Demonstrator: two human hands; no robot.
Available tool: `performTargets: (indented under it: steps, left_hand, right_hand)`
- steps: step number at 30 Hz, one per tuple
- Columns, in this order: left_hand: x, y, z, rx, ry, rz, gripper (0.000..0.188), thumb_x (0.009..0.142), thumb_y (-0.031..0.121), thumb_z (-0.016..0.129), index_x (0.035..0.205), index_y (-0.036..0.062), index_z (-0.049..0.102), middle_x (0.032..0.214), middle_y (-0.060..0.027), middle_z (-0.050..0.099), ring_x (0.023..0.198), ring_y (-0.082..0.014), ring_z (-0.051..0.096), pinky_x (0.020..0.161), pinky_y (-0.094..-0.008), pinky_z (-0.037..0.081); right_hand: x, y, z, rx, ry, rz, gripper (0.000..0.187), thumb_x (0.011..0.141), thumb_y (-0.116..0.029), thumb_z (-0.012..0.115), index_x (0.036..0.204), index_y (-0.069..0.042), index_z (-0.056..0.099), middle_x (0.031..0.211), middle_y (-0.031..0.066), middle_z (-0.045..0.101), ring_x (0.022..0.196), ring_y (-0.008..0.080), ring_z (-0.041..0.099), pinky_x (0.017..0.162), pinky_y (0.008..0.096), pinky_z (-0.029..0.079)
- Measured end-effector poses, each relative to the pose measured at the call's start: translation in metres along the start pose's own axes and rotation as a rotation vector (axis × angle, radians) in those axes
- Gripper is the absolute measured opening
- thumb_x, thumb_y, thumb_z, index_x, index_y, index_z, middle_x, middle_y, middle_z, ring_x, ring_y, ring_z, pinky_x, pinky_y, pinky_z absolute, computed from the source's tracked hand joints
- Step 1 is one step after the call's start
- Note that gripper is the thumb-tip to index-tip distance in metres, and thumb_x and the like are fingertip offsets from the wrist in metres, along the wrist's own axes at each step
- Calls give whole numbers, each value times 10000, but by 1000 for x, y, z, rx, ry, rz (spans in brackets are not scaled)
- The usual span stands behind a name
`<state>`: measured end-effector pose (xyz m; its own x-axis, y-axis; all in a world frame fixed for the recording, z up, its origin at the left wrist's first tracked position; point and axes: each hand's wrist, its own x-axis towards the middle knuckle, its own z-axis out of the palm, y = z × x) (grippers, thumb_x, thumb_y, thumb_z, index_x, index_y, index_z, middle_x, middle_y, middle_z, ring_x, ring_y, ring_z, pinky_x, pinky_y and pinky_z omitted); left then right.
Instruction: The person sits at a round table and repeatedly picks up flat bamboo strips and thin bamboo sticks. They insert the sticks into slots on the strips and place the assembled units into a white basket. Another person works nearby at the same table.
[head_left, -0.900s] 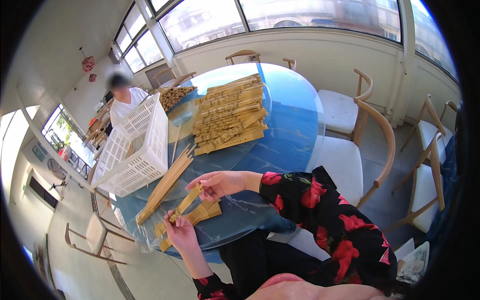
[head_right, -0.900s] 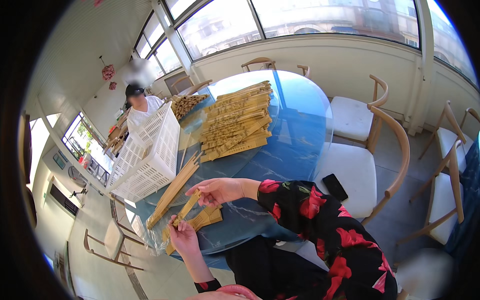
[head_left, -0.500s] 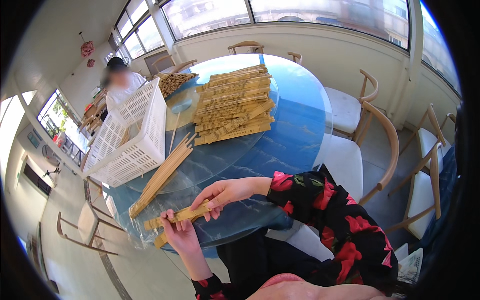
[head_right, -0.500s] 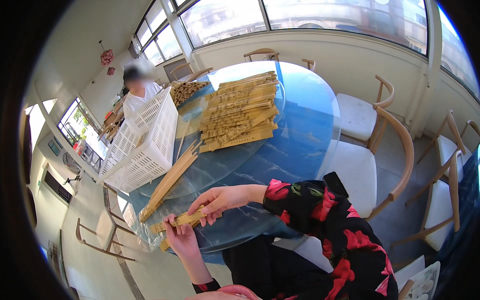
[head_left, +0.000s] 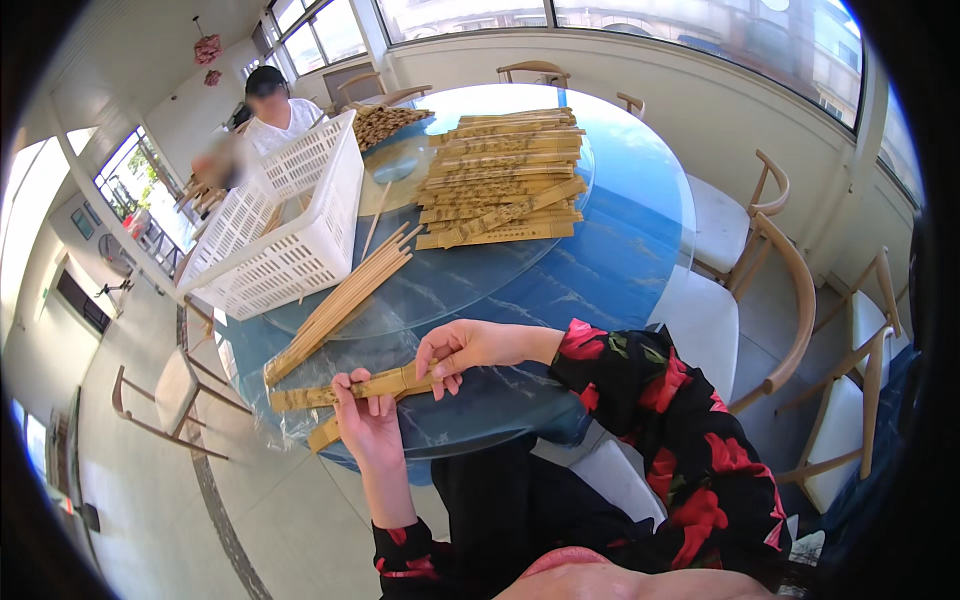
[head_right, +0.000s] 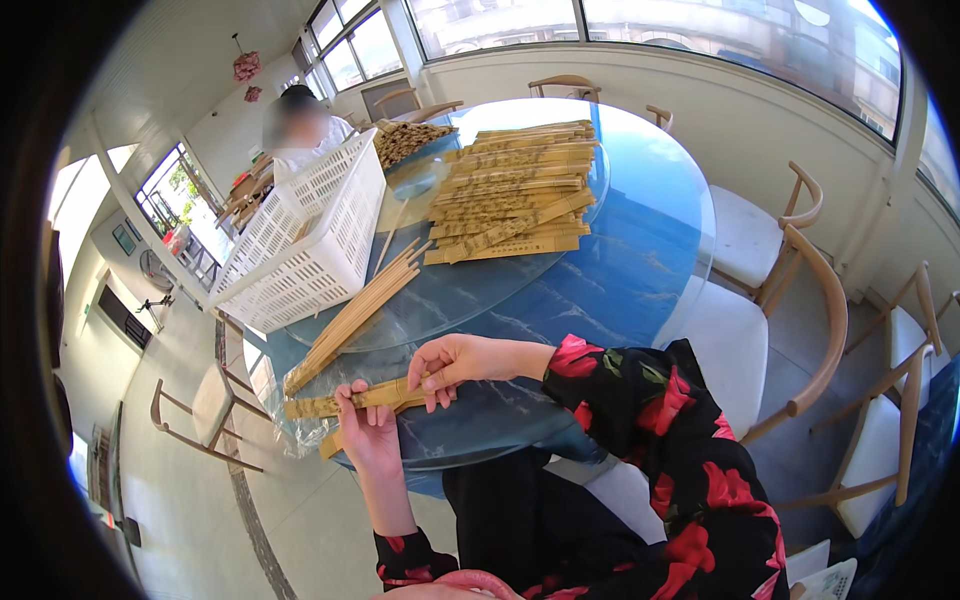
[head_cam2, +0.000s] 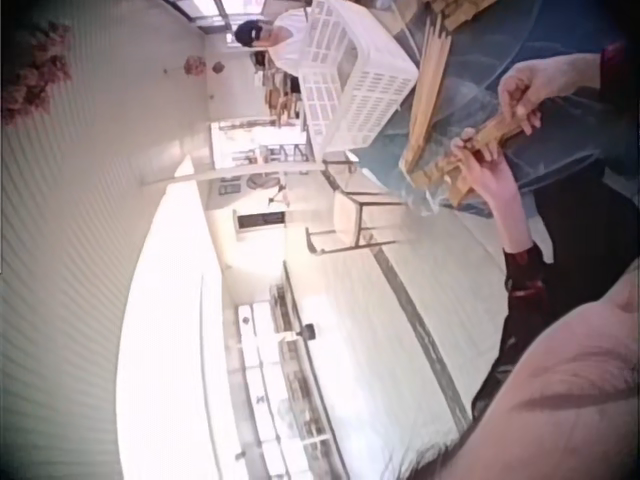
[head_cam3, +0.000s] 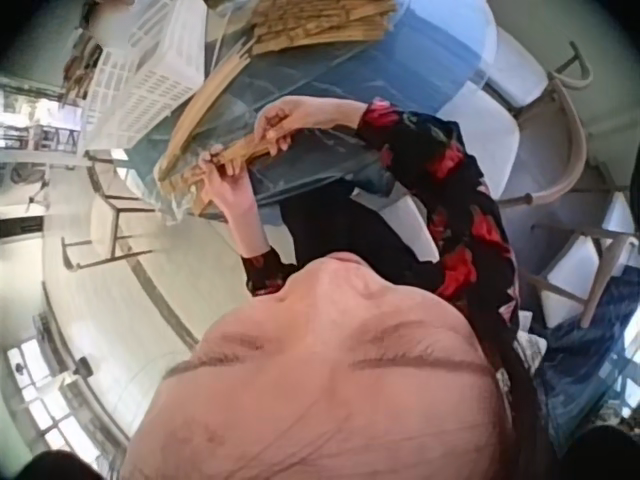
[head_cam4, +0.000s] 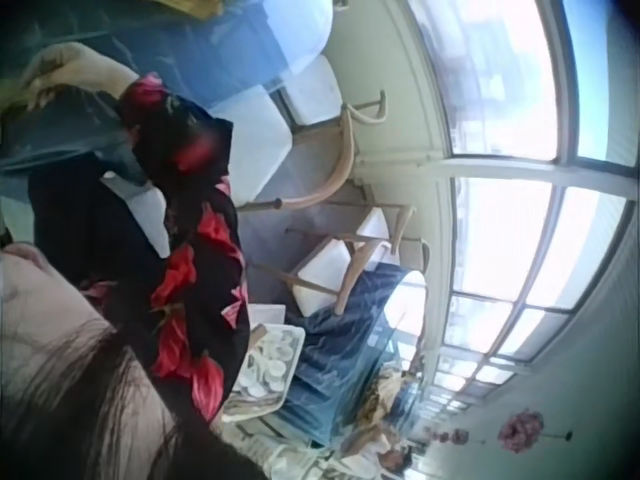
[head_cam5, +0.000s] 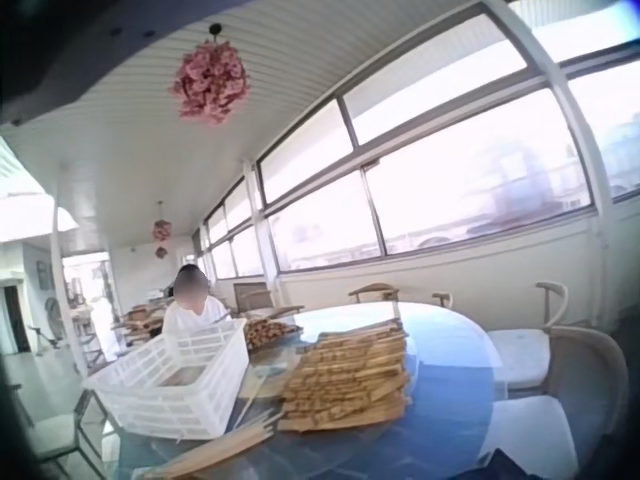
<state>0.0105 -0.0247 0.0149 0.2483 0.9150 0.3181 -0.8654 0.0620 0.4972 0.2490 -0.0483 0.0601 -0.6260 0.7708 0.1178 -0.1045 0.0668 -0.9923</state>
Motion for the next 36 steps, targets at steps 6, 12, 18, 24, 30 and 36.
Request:
performTargets:
  steps: [6,12,18,24,30,36]
  left_hand:
    - [-3,-8,8,177,97,61,244,1076,298,494,1137,74,569,1225,-128,639,686,-80,434,629,-235,400]
    - [-9,-11,12,457,33,112,329,1066,315,515,1210,32,600,1268,-139,634,763,-74,516,688,-218,439]
    - [-7,-8,4,338,85,110,333,1066,297,520,1238,22,595,1266,-120,638,772,-72,535,713,-202,466]
    - [-6,-9,7,281,89,142,352,1074,277,501,1303,16,556,1329,-105,600,818,-70,539,754,-201,482]
    - [-3,-7,-7,221,53,146,359,1083,287,473,1331,32,525,1416,-98,543,814,-84,510,752,-221,482]
    - [-4,-6,-14,212,21,152,320,1083,277,473,1291,46,549,1422,-113,548,793,-76,521,716,-207,481]
  right_hand:
    - [0,-6,9,139,185,56,299,1020,-190,595,1268,-23,586,950,66,694,747,95,629,691,231,500]
    - [10,10,1,-496,280,-87,246,974,-198,661,1107,10,665,798,30,661,670,88,580,629,259,476]
    - [8,5,-7,-353,387,-10,196,973,-151,643,1048,24,685,699,19,649,613,86,563,585,252,460]
    - [-1,-9,-16,-201,571,-2,196,1000,-166,617,1039,13,687,683,17,641,538,46,498,504,216,392]
    - [0,2,-23,8,440,-25,259,1052,-215,537,1099,6,664,742,48,683,567,68,564,533,208,421]
    - [3,15,-28,139,251,-30,218,1065,-233,513,1096,-33,595,848,73,697,668,91,617,590,208,466]
